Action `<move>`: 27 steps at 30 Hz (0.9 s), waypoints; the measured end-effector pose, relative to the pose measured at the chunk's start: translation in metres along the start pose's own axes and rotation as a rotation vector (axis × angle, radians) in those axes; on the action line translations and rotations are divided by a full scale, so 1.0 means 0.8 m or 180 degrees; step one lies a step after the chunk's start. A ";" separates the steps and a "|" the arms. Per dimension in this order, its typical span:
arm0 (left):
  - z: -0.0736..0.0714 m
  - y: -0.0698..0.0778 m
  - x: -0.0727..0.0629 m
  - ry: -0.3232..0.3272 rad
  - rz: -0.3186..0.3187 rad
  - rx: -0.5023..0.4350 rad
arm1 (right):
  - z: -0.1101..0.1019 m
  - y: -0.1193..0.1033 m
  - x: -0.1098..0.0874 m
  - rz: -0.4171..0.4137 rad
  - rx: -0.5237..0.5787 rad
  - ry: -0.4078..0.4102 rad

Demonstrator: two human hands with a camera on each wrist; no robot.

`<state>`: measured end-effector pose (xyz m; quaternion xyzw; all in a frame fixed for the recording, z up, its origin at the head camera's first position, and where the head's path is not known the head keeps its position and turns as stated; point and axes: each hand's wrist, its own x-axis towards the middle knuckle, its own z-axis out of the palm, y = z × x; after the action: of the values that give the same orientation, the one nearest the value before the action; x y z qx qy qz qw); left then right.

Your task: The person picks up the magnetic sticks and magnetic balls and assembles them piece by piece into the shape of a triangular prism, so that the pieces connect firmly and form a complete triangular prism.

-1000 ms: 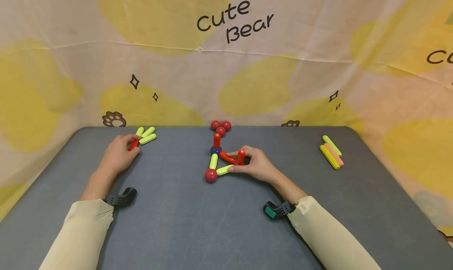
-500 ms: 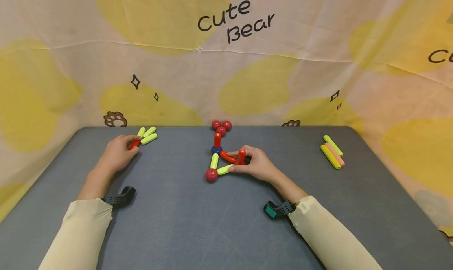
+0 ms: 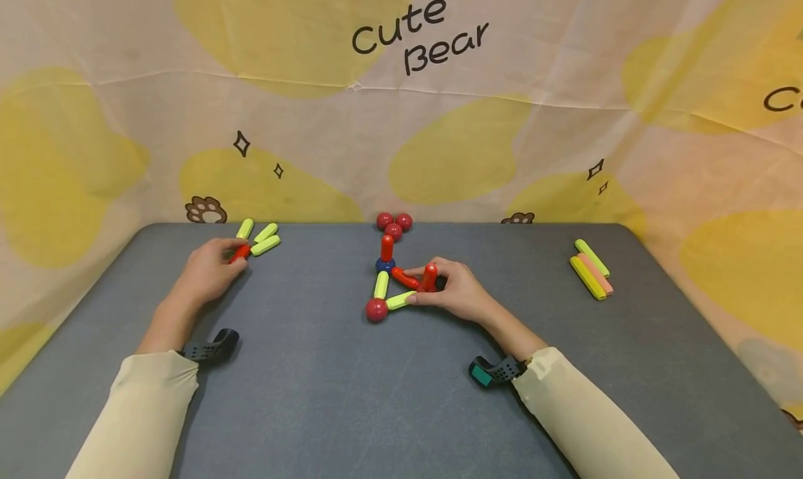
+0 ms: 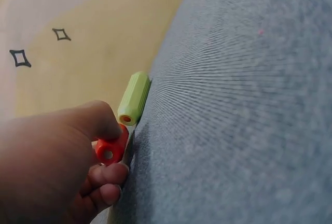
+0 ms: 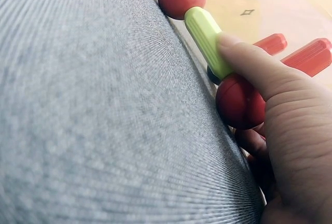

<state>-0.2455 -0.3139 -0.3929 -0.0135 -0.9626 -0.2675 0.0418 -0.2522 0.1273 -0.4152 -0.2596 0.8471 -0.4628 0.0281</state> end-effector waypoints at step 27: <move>0.066 0.191 -0.028 -0.0341 0.0872 -0.1545 | 0.000 0.001 -0.001 -0.0005 -0.0226 0.0003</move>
<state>-0.2200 -0.1557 -0.3610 -0.1672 -0.8604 -0.4809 0.0222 -0.2518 0.1280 -0.4156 -0.2609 0.8628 -0.4326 0.0181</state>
